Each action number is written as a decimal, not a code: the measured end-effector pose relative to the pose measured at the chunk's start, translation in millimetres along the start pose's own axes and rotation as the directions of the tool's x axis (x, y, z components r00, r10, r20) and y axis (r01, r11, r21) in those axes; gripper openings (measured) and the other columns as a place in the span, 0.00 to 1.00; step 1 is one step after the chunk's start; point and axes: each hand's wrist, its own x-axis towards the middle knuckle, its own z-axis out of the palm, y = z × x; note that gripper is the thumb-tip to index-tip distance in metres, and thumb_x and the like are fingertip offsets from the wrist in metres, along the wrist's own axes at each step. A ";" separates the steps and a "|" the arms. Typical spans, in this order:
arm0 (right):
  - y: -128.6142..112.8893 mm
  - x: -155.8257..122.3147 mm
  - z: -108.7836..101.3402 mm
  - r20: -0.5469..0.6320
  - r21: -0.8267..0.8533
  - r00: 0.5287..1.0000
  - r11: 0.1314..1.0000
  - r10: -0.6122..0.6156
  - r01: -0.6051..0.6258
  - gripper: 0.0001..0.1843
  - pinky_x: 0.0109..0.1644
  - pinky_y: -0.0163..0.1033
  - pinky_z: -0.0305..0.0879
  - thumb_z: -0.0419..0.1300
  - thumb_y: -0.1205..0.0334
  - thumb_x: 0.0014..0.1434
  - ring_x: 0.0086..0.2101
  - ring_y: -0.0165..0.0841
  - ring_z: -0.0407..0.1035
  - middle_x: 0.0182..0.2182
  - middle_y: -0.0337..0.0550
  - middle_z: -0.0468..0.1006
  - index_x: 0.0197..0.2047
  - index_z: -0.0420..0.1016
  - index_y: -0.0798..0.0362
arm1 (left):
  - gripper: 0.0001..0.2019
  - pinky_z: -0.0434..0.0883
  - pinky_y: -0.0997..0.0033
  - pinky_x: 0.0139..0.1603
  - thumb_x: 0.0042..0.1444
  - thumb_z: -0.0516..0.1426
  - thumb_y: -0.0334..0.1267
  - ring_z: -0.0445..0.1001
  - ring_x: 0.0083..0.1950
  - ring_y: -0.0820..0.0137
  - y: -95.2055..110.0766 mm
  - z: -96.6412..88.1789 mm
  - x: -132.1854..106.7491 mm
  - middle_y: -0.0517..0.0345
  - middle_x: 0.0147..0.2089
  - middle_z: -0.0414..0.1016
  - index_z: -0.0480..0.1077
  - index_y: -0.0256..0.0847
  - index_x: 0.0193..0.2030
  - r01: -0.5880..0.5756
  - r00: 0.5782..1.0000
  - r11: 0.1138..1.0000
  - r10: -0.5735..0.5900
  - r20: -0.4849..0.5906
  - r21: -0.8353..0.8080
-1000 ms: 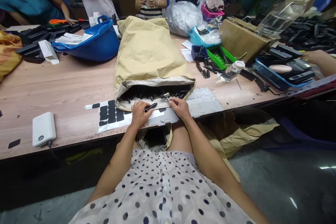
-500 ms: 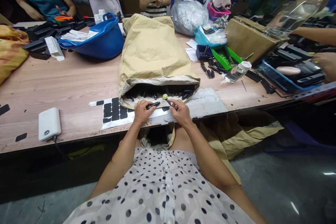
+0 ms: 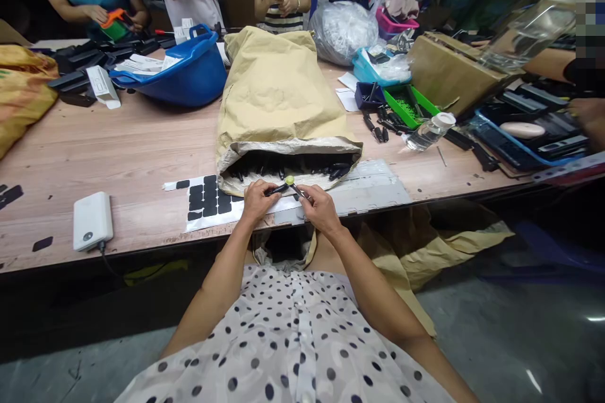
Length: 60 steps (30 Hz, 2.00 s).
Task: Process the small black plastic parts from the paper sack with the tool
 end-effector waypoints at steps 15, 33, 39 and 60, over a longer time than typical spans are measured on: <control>-3.3 0.2 -1.3 0.010 -0.039 0.997 0.997 -0.072 0.073 0.18 0.46 0.39 0.72 0.56 0.67 0.61 0.38 0.35 0.73 0.39 0.43 0.79 0.51 0.81 0.47 | 0.09 0.70 0.59 0.52 0.52 0.64 0.40 0.74 0.45 0.62 0.1 1.4 2.0 0.59 0.37 0.78 0.82 0.49 0.41 0.015 1.000 1.000 -0.015 0.002 -0.005; 13.4 6.8 -13.7 -0.030 -0.287 0.999 0.957 -0.045 0.034 0.20 0.46 0.38 0.70 0.55 0.69 0.60 0.41 0.36 0.72 0.39 0.43 0.79 0.51 0.82 0.45 | 0.09 0.69 0.57 0.54 0.49 0.64 0.35 0.74 0.48 0.60 11.1 -1.9 0.0 0.58 0.43 0.80 0.79 0.47 0.39 0.045 0.999 0.998 -0.046 0.014 0.038; 23.2 3.4 -12.6 -0.029 -0.408 0.999 0.912 -0.046 0.030 0.19 0.47 0.39 0.66 0.56 0.71 0.59 0.40 0.38 0.68 0.35 0.44 0.76 0.48 0.82 0.47 | 0.10 0.68 0.57 0.54 0.48 0.65 0.36 0.73 0.49 0.59 12.4 -2.0 -1.4 0.59 0.44 0.80 0.78 0.48 0.39 0.045 0.999 0.998 -0.045 0.012 0.054; 17.3 -6.6 10.0 -0.039 -0.652 0.994 0.757 -0.105 0.054 0.13 0.41 0.42 0.56 0.54 0.65 0.64 0.40 0.42 0.61 0.37 0.50 0.72 0.47 0.78 0.51 | 0.12 0.73 0.64 0.47 0.65 0.55 0.45 0.77 0.42 0.64 19.2 -2.2 -105.8 0.54 0.40 0.81 0.78 0.47 0.47 -0.249 0.950 0.968 0.248 0.188 -0.021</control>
